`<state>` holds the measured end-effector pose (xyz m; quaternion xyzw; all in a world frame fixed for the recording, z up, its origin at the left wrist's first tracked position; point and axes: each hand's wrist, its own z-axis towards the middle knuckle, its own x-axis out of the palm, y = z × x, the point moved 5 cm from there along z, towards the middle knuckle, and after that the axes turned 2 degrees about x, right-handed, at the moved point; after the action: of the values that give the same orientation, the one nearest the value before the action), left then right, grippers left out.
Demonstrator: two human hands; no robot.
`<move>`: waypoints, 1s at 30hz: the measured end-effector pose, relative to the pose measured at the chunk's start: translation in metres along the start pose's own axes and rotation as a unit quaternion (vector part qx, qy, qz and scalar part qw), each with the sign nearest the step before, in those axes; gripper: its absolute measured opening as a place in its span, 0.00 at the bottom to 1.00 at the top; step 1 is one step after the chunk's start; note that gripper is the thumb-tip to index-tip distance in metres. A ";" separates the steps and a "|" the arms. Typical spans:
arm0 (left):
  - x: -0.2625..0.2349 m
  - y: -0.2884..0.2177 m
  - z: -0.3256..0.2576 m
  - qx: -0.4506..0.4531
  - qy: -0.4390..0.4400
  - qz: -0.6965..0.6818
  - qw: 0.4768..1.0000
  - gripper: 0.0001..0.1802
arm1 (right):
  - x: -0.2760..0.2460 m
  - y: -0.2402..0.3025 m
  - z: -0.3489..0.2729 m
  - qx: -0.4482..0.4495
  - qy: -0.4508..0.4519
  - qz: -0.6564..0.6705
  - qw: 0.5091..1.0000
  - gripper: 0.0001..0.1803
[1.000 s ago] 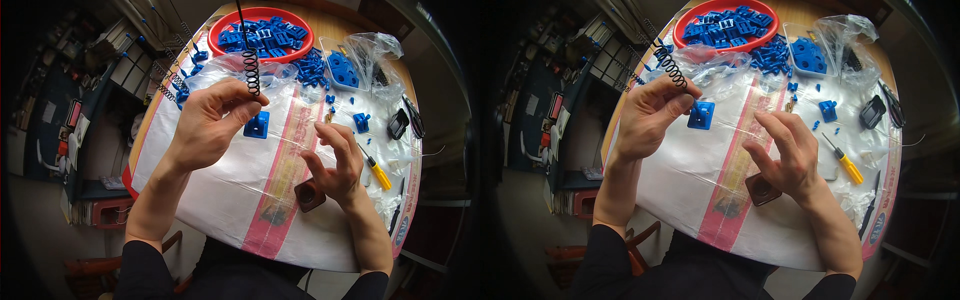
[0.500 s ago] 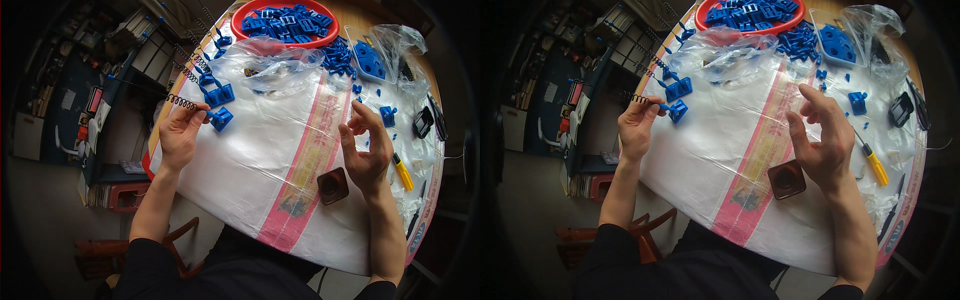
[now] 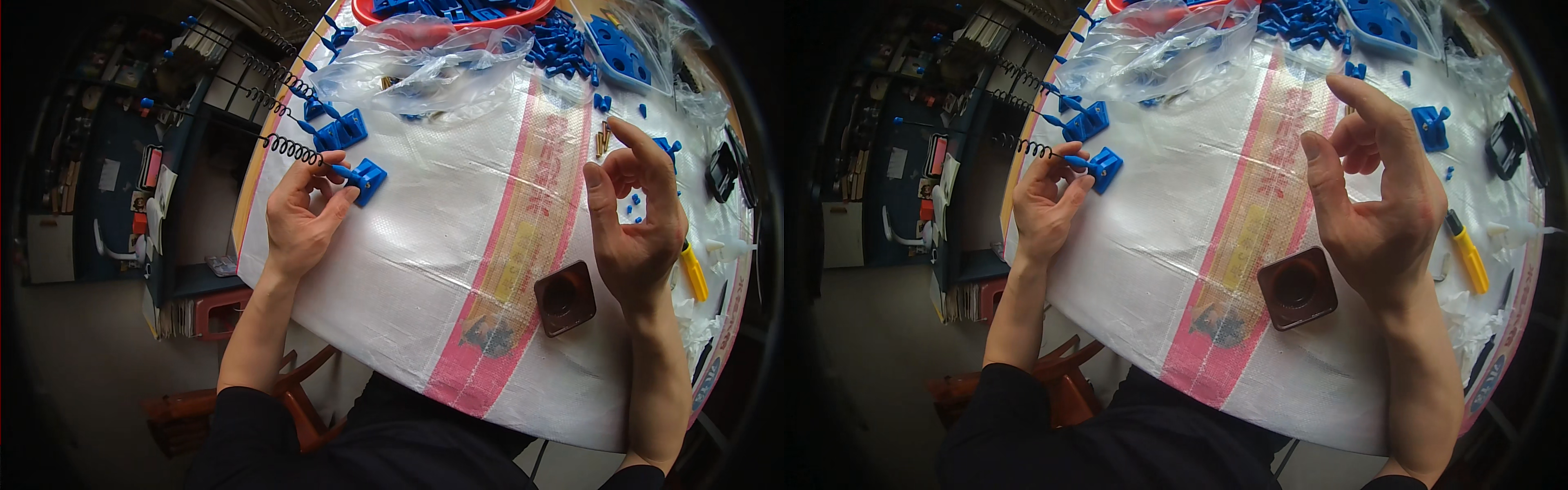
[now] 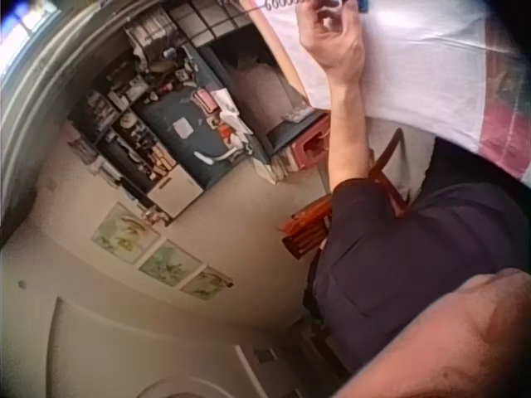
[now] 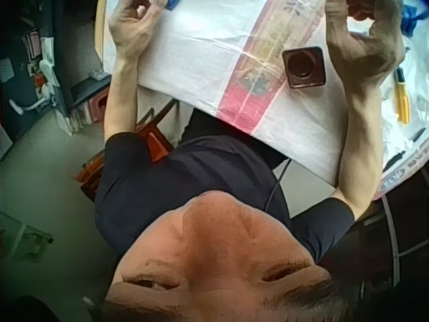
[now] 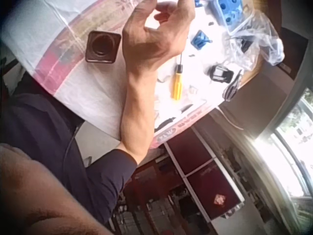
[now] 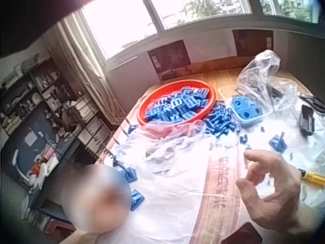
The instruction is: Assembling small blue plastic components with springs and metal pins at a workbench.
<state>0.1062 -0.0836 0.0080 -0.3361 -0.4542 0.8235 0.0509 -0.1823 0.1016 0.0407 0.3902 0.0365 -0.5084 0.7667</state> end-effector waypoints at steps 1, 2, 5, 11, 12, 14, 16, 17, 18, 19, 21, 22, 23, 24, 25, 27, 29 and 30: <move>0.000 0.001 0.000 0.003 0.000 0.006 1.000 0.19 | 0.001 -0.001 0.000 0.007 0.001 0.001 1.000 0.24; 0.000 0.000 0.001 0.007 0.001 0.013 1.000 0.18 | 0.000 -0.002 0.000 0.015 0.001 0.003 1.000 0.24; -0.003 0.005 0.003 -0.015 0.031 0.014 0.999 0.16 | 0.000 -0.009 -0.001 0.052 0.003 0.008 0.999 0.23; 0.002 -0.014 0.011 -0.085 0.048 -0.146 0.985 0.10 | 0.000 -0.013 -0.002 0.079 0.006 0.011 0.997 0.22; 0.004 -0.018 0.012 -0.097 0.056 -0.178 0.978 0.10 | 0.000 -0.013 -0.002 0.082 0.007 0.012 0.997 0.21; 0.006 -0.018 0.011 -0.101 0.049 -0.242 0.964 0.10 | 0.000 -0.013 -0.002 0.084 0.006 0.009 0.996 0.21; 0.009 -0.020 0.009 -0.100 0.044 -0.290 0.951 0.10 | -0.001 -0.012 -0.001 0.089 0.005 0.008 0.996 0.21; 0.010 -0.021 0.007 -0.101 0.049 -0.300 0.947 0.10 | -0.001 -0.012 -0.001 0.091 0.005 0.010 0.996 0.21; 0.011 -0.021 0.004 -0.103 0.053 -0.309 0.944 0.10 | -0.001 -0.012 -0.001 0.092 0.004 0.012 0.996 0.21; 0.012 -0.022 0.003 -0.105 0.058 -0.319 0.940 0.11 | 0.000 -0.012 -0.001 0.093 0.004 0.014 0.996 0.21; 0.017 -0.023 0.003 -0.107 0.064 -0.316 0.941 0.11 | -0.001 -0.013 -0.001 0.096 0.005 0.011 0.995 0.21; 0.018 -0.023 0.003 -0.104 0.065 -0.311 0.943 0.11 | -0.001 -0.014 -0.001 0.097 0.005 0.009 0.995 0.21; 0.019 -0.024 0.002 -0.102 0.064 -0.304 0.945 0.11 | -0.001 -0.014 -0.001 0.095 0.004 0.011 0.995 0.21; 0.019 -0.026 0.003 -0.087 0.062 -0.297 0.949 0.11 | -0.001 -0.013 -0.001 0.094 0.003 0.014 0.995 0.21; 0.019 -0.028 0.003 -0.072 0.060 -0.289 0.953 0.10 | 0.000 -0.013 -0.001 0.093 0.002 0.016 0.996 0.21; 0.019 -0.029 0.003 -0.051 0.059 -0.273 0.959 0.10 | 0.000 -0.013 -0.001 0.094 0.002 0.015 0.995 0.21; 0.019 -0.030 0.001 -0.036 0.058 -0.252 0.965 0.10 | 0.000 -0.013 -0.001 0.097 0.004 0.015 0.995 0.21; 0.019 -0.030 0.001 -0.036 0.054 -0.255 0.965 0.09 | -0.001 -0.013 -0.001 0.099 0.006 0.016 0.995 0.21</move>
<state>0.0846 -0.0594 0.0222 -0.2549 -0.5505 0.7472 0.2714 -0.1928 0.1004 0.0327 0.4675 -0.0160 -0.4950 0.7323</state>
